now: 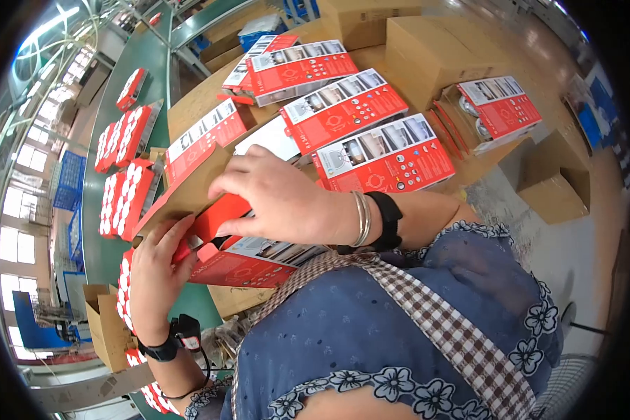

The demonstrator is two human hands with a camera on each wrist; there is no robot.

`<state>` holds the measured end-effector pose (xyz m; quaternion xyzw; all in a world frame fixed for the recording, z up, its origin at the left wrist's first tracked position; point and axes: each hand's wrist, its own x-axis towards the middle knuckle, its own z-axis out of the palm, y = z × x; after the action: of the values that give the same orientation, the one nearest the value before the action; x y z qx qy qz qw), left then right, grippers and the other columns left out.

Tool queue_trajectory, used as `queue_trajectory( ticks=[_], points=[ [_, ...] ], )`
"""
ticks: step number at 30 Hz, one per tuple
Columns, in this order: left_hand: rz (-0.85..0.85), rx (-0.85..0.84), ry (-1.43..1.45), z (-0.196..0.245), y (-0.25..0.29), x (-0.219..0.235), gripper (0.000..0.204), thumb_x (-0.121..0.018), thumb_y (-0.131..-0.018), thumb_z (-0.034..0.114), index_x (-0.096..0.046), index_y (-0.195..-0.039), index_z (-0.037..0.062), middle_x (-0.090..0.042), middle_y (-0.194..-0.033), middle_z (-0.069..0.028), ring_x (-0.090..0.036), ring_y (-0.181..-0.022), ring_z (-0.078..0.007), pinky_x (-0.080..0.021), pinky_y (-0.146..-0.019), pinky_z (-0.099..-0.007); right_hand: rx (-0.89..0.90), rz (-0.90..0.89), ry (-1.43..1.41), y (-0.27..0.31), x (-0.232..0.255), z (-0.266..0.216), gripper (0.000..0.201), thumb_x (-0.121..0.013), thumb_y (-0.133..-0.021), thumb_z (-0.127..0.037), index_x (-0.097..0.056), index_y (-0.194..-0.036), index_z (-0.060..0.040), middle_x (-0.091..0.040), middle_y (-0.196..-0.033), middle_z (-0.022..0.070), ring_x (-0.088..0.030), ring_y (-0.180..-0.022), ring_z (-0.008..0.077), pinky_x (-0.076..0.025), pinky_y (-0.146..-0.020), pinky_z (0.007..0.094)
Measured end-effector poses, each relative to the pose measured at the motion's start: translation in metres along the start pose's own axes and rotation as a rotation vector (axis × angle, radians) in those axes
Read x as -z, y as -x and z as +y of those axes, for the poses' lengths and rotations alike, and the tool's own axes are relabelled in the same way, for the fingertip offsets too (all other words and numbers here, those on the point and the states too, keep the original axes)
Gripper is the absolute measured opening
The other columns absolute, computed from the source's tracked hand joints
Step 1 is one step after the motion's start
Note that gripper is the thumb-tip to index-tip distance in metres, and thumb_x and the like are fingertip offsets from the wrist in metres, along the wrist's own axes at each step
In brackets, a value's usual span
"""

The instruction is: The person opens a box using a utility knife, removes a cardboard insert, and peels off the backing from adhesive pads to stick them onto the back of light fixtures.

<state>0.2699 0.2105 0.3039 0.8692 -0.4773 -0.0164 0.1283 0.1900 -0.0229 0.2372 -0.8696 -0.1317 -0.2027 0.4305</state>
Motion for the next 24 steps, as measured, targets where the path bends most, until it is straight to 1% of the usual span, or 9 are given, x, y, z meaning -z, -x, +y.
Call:
queue_trajectory(
  ticks=[6,10,12,14,15,17,20,22,24],
  points=[
    [0.187,-0.195,-0.294,-0.015,-0.022,-0.003,0.03,-0.072,-0.073,0.006,-0.066,-0.102,0.0061,-0.061,-0.077,-0.0093,-0.062,-0.07,-0.0305,-0.049,-0.061,-0.0419,-0.072,0.034,0.022,0.004,-0.002,-0.004,0.051,-0.08,-0.078,-0.017,-0.059,-0.125,-0.008,-0.058,-0.12,0.0131,-0.053,-0.115,0.0342,-0.043,-0.101,0.0432],
    [0.222,-0.2,-0.25,-0.02,-0.029,-0.006,0.027,-0.073,-0.072,0.006,-0.066,-0.098,0.0054,-0.063,-0.078,-0.0098,-0.063,-0.073,-0.03,-0.049,-0.062,-0.0414,-0.077,0.365,-0.02,0.012,-0.015,0.004,0.075,-0.077,-0.077,-0.013,-0.043,-0.143,-0.0036,-0.053,-0.127,0.0192,-0.052,-0.12,0.0363,-0.045,-0.103,0.0445],
    [0.198,-0.171,-0.255,-0.015,-0.025,-0.002,0.026,-0.074,-0.072,0.008,-0.067,-0.097,0.0053,-0.064,-0.078,-0.0099,-0.064,-0.074,-0.0303,-0.049,-0.063,-0.0419,-0.184,0.317,-0.124,0.022,-0.02,0.014,0.082,-0.08,-0.079,-0.017,-0.037,-0.147,-0.0006,-0.055,-0.129,0.0188,-0.054,-0.122,0.0327,-0.046,-0.104,0.0414],
    [0.177,-0.141,-0.254,-0.008,-0.016,0.002,0.026,-0.076,-0.072,0.01,-0.067,-0.096,0.0051,-0.064,-0.078,-0.01,-0.064,-0.074,-0.0306,-0.049,-0.063,-0.0423,-0.338,-0.029,-0.792,0.027,-0.021,0.021,0.087,-0.084,-0.081,-0.026,-0.034,-0.147,0.0014,-0.058,-0.125,0.0158,-0.058,-0.116,0.0246,-0.047,-0.1,0.037],
    [0.101,-0.071,-0.205,-0.005,-0.011,0.006,0.029,-0.079,-0.07,0.012,-0.068,-0.096,0.0051,-0.066,-0.081,-0.0112,-0.065,-0.076,-0.0317,-0.05,-0.066,-0.0416,-0.294,-0.036,-0.893,0.032,-0.025,0.024,0.096,-0.086,-0.081,-0.035,-0.031,-0.149,0.0027,-0.06,-0.122,0.013,-0.059,-0.112,0.0182,-0.048,-0.098,0.0347],
    [0.01,-0.017,-0.164,0.001,-0.005,0.002,0.033,-0.084,-0.067,0.016,-0.069,-0.094,0.0049,-0.067,-0.08,-0.0117,-0.064,-0.074,-0.0325,-0.05,-0.066,-0.0409,-0.268,-0.061,-0.879,0.038,-0.025,0.025,0.098,-0.087,-0.08,-0.034,-0.029,-0.15,0.0033,-0.06,-0.123,0.013,-0.059,-0.112,0.0176,-0.048,-0.099,0.0344],
    [0.125,-0.075,-0.071,-0.002,0.001,-0.002,0.026,-0.083,-0.067,0.007,-0.066,-0.086,0.0022,-0.064,-0.077,-0.0124,-0.061,-0.068,-0.0338,-0.047,-0.061,-0.0401,-0.206,-0.133,-0.82,0.04,-0.025,0.036,0.107,-0.089,-0.077,-0.036,-0.024,-0.154,0.0031,-0.056,-0.132,0.0167,-0.056,-0.121,0.0214,-0.044,-0.104,0.0355],
    [0.145,-0.065,-0.08,-0.01,0.004,0.012,0.025,-0.076,-0.064,0.003,-0.065,-0.086,0.0022,-0.065,-0.078,-0.0133,-0.062,-0.07,-0.0351,-0.049,-0.062,-0.0418,0.086,-0.039,-0.374,0.041,-0.016,0.037,0.111,-0.089,-0.075,-0.038,-0.024,-0.155,0.002,-0.049,-0.14,0.0191,-0.05,-0.13,0.0266,-0.04,-0.11,0.038],
    [0.195,-0.009,-0.117,-0.015,0.0,0.035,0.025,-0.07,-0.062,-0.003,-0.066,-0.086,0.0011,-0.066,-0.079,-0.0157,-0.065,-0.074,-0.0361,-0.051,-0.065,-0.0409,0.023,0.007,-0.545,0.044,-0.007,0.044,0.102,-0.087,-0.078,-0.034,-0.028,-0.155,-0.0011,-0.045,-0.145,0.0177,-0.045,-0.137,0.0269,-0.037,-0.114,0.042]
  ],
)
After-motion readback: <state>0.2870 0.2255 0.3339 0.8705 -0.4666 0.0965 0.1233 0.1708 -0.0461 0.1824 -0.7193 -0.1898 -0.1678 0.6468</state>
